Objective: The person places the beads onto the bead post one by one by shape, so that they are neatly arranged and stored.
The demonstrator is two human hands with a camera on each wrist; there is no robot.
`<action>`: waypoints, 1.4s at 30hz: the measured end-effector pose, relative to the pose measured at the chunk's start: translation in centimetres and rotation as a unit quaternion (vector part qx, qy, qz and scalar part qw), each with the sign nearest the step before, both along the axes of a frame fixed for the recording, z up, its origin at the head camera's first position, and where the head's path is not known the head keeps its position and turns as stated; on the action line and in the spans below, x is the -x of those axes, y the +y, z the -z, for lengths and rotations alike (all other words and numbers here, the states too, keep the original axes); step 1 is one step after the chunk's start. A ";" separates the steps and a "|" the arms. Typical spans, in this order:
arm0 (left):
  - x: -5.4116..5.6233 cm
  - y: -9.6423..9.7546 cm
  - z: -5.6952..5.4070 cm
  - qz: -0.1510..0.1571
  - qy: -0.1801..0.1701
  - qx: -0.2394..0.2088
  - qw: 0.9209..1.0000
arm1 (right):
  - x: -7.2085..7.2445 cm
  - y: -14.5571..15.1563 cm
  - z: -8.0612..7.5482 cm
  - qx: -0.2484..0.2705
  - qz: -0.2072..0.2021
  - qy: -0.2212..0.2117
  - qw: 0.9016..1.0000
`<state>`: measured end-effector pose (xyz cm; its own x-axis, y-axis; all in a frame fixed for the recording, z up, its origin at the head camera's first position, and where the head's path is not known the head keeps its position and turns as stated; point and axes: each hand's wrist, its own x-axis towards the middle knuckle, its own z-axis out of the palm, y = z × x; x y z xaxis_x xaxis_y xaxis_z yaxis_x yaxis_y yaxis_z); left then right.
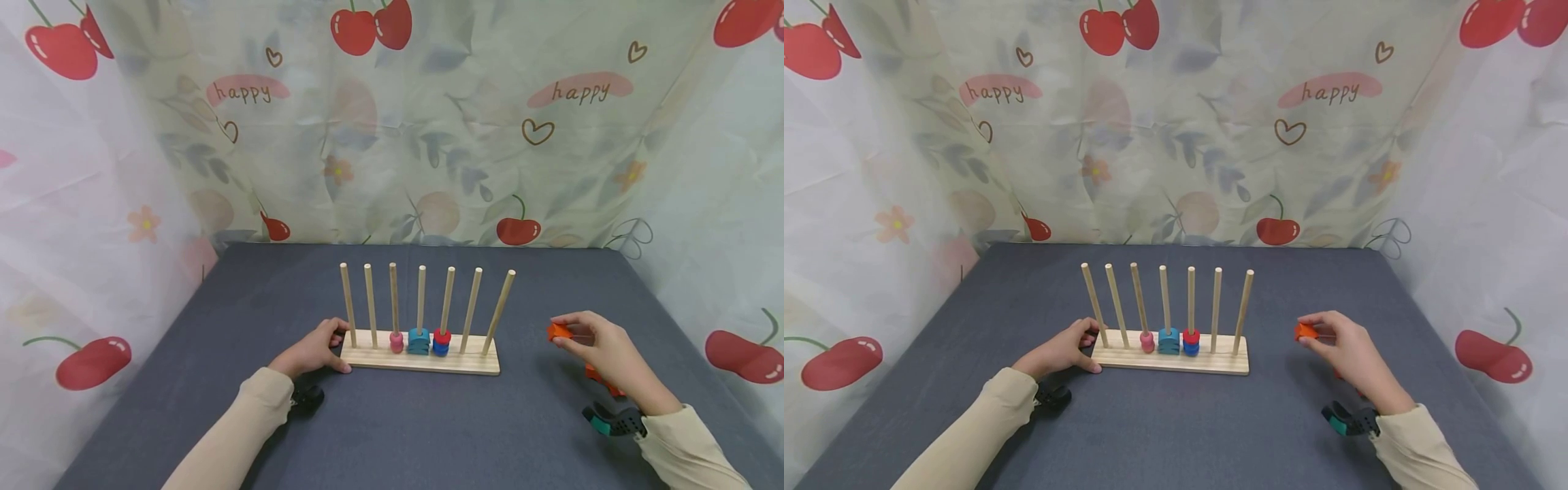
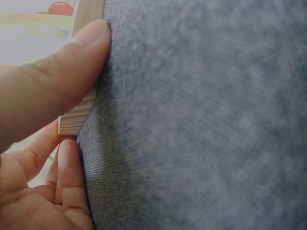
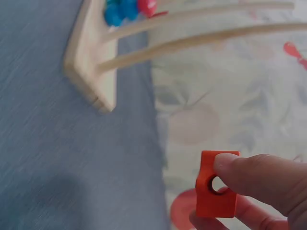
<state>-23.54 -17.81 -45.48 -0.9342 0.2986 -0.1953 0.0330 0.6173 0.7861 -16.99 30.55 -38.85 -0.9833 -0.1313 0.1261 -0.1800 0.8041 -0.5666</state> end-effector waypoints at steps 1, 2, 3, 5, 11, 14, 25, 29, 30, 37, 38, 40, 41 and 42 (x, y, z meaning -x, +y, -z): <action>0.0 0.0 0.0 0.001 0.001 0.000 1.000 | 0.0 -0.3 -0.3 0.005 0.001 0.006 1.000; 0.0 0.0 0.0 0.001 0.002 0.000 1.000 | 0.0 -0.6 -0.6 0.010 0.001 0.012 1.000; 0.0 0.0 0.0 0.001 0.002 0.000 1.000 | 0.0 -0.9 -0.9 0.016 0.002 0.017 1.000; 0.0 0.0 0.0 0.001 0.002 0.001 1.000 | 0.0 -1.4 -1.5 0.023 0.003 0.035 0.999; -0.1 0.0 0.0 0.001 -0.001 0.004 1.000 | 0.1 -3.0 -2.8 0.054 -0.010 0.100 0.993; -0.1 0.0 -0.1 0.002 -0.002 0.003 1.000 | 0.3 -3.6 -3.4 0.089 -0.021 0.112 0.990; -0.1 -0.1 -0.1 0.005 -0.002 -0.001 1.000 | 0.4 -5.2 -6.1 0.190 -0.014 0.115 0.975; -0.1 -0.1 -0.2 0.005 0.000 0.000 1.000 | 0.6 -5.8 -7.1 0.212 -0.027 0.152 0.965; -0.1 -0.1 -0.2 0.005 -0.001 -0.001 1.000 | 0.6 -5.9 -7.4 0.221 -0.031 0.157 0.962; -0.1 -0.1 -0.1 0.005 -0.002 -0.002 1.000 | 0.9 -7.1 -9.0 0.354 -0.093 0.150 0.918; -0.1 -0.1 -0.2 0.005 -0.002 -0.002 1.000 | 0.9 -7.3 -9.1 0.368 -0.104 0.151 0.912; -0.1 0.0 -0.2 0.004 -0.001 -0.002 1.000 | 1.0 -7.7 -9.5 0.377 -0.116 0.159 0.905; -0.1 0.0 -0.2 0.004 -0.001 -0.002 1.000 | 1.1 -7.9 -9.7 0.373 -0.118 0.165 0.905; -0.1 0.0 -0.2 0.004 -0.001 -0.002 1.000 | 1.1 -8.2 -9.8 0.368 -0.117 0.169 0.907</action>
